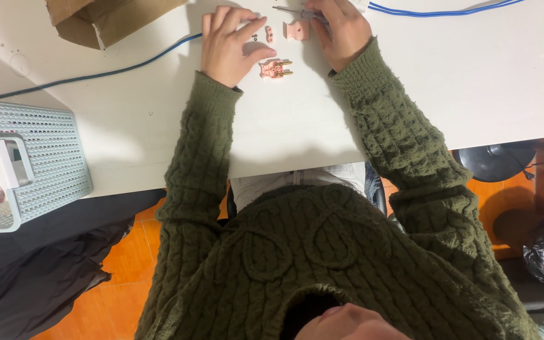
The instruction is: The person wires an electrical plug by unscrewing the housing, inserting the wires into the internal terminals, and tightening the screws with a screwdriver.
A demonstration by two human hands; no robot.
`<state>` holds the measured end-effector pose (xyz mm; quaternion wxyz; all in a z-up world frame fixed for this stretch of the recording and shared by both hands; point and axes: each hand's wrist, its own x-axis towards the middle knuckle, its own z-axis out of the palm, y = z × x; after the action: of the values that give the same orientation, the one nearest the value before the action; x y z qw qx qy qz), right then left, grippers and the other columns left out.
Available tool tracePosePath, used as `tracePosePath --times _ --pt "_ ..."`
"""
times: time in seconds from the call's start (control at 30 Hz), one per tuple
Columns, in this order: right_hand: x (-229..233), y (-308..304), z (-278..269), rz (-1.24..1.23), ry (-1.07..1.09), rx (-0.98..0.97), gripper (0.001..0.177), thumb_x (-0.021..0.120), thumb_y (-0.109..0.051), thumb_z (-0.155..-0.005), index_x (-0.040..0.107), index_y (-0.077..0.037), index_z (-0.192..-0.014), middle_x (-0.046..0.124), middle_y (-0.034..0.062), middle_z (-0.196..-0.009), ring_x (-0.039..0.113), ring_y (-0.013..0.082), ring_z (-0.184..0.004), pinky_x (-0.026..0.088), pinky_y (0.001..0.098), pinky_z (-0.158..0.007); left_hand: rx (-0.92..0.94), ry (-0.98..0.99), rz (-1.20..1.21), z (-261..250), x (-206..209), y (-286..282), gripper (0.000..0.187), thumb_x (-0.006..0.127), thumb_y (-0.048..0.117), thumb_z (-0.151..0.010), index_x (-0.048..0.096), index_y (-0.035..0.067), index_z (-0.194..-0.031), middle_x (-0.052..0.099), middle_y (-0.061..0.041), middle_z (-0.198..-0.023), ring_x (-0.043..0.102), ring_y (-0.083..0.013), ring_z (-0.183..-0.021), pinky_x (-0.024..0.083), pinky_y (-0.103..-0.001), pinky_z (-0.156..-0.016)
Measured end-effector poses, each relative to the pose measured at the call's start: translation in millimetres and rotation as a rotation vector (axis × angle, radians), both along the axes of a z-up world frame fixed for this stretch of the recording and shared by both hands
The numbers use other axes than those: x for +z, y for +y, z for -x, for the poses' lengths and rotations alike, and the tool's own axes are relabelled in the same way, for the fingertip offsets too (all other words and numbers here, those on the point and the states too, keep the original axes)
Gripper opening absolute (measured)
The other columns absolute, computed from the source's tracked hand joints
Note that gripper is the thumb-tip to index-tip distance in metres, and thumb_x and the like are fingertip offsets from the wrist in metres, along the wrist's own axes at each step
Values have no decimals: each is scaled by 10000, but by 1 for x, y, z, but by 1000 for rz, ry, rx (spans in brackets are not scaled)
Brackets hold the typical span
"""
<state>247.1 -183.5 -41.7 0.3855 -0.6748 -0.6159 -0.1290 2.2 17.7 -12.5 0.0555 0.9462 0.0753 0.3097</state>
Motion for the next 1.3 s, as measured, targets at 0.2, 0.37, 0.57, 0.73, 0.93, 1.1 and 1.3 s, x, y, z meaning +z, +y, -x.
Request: tracePosePath --times 0.2,0.37,0.57,0.73,0.93,1.1,1.3 --pt "9 2 -2 30 -103 -36 399 722 74 -986 762 -94 -1345 804 105 -1054 751 313 -861 581 419 -646 39 18 107 45 26 35 280 895 399 -1147 870 174 -1313 775 -11 -1291 621 -292 -1201 366 -456 -909" --pt "21 3 1 3 -115 -22 568 649 196 -852 710 -77 -1347 752 127 -1034 688 338 -895 555 428 -661 158 186 199 86 5 61 250 710 308 -1092 725 152 -1287 657 -11 -1178 540 -297 -1083 379 -463 -941" --pt "21 8 1 8 -137 5 336 740 95 -1006 767 5 -1328 770 131 -1126 696 295 -992 612 398 -777 164 211 208 77 -17 70 376 796 489 -1173 679 224 -933 656 48 -999 594 -267 -1065 358 -442 -916" --pt "40 16 33 -99 -125 54 239 665 -49 -1060 820 -21 -1240 776 149 -1161 683 339 -1059 550 470 -903 18 145 392 67 15 45 298 783 320 -1228 699 165 -988 620 81 -836 598 -190 -843 382 -428 -1055" --pt "40 26 65 -137 -25 175 250 652 -211 -1214 843 -53 -1250 774 114 -1113 672 304 -1060 523 446 -923 -179 73 398 44 38 18 305 772 212 -1223 817 187 -923 689 111 -763 560 -176 -737 400 -428 -986" --pt "49 24 69 -137 6 265 291 636 -267 -1249 792 -24 -1284 795 120 -1138 682 312 -1055 484 436 -937 -213 123 433 34 40 5 227 732 271 -1221 850 202 -1040 741 110 -846 564 -174 -797 380 -408 -1009" --pt "44 25 69 -128 41 296 332 598 -283 -1264 846 -63 -1247 697 103 -1055 620 291 -1001 450 429 -913 -225 131 474 33 38 2 189 746 246 -1200 809 193 -1029 716 90 -843 576 -179 -871 380 -399 -1027"
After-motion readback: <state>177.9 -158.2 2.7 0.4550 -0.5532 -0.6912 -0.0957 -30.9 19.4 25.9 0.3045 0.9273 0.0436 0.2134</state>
